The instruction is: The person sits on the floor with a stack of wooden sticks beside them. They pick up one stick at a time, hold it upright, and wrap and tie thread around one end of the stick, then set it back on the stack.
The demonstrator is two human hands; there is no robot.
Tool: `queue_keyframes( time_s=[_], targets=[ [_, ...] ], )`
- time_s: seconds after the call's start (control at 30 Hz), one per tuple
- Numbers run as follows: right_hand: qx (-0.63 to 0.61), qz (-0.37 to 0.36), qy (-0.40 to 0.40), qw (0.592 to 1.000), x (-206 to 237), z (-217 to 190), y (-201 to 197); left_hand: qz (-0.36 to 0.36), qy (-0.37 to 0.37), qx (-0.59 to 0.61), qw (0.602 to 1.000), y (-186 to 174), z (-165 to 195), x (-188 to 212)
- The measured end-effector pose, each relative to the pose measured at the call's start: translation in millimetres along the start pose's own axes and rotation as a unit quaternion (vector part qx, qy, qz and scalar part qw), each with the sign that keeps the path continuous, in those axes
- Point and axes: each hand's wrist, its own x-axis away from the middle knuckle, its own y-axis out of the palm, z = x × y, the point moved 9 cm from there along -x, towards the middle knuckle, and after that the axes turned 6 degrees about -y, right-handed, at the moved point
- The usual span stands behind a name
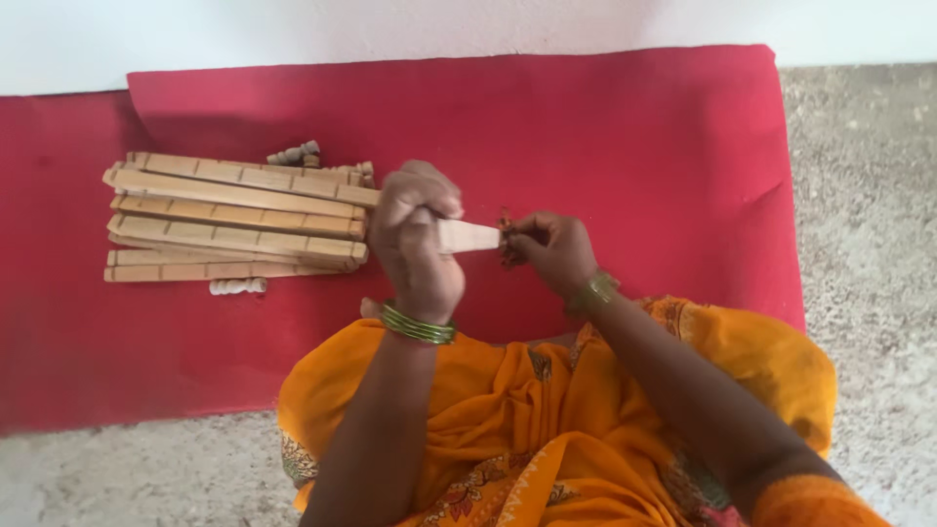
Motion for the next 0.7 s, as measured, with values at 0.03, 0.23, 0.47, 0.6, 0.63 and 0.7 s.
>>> queue_keyframes(
  time_s=[0.03,0.23,0.47,0.6,0.63,0.7],
  targets=[
    [-0.003,-0.009,-0.058,0.998,8.2,-28.8,5.0,-0.002,-0.007,0.0,1.0,4.0,2.4,4.7],
    [-0.045,-0.067,-0.268,0.96,66.1,-150.4,18.1,-0.05,0.0,-0.022,0.999,27.6,18.8,13.3],
    [0.058,-0.02,-0.018,0.998,8.0,-12.0,-9.6,-0.106,-0.004,0.017,0.994,35.1,16.8,2.6],
    [0.156,0.031,0.056,0.986,-13.6,77.3,-35.1,-0.138,0.002,0.0,0.99,44.4,17.2,11.1],
    [0.227,0.032,0.027,0.973,-19.4,81.0,-38.0,-0.136,0.0,-0.002,0.991,43.8,16.5,13.0],
    [0.367,0.029,-0.033,0.929,-25.1,73.0,-36.6,-0.122,0.0,-0.005,0.993,38.8,15.1,15.8]
  ],
)
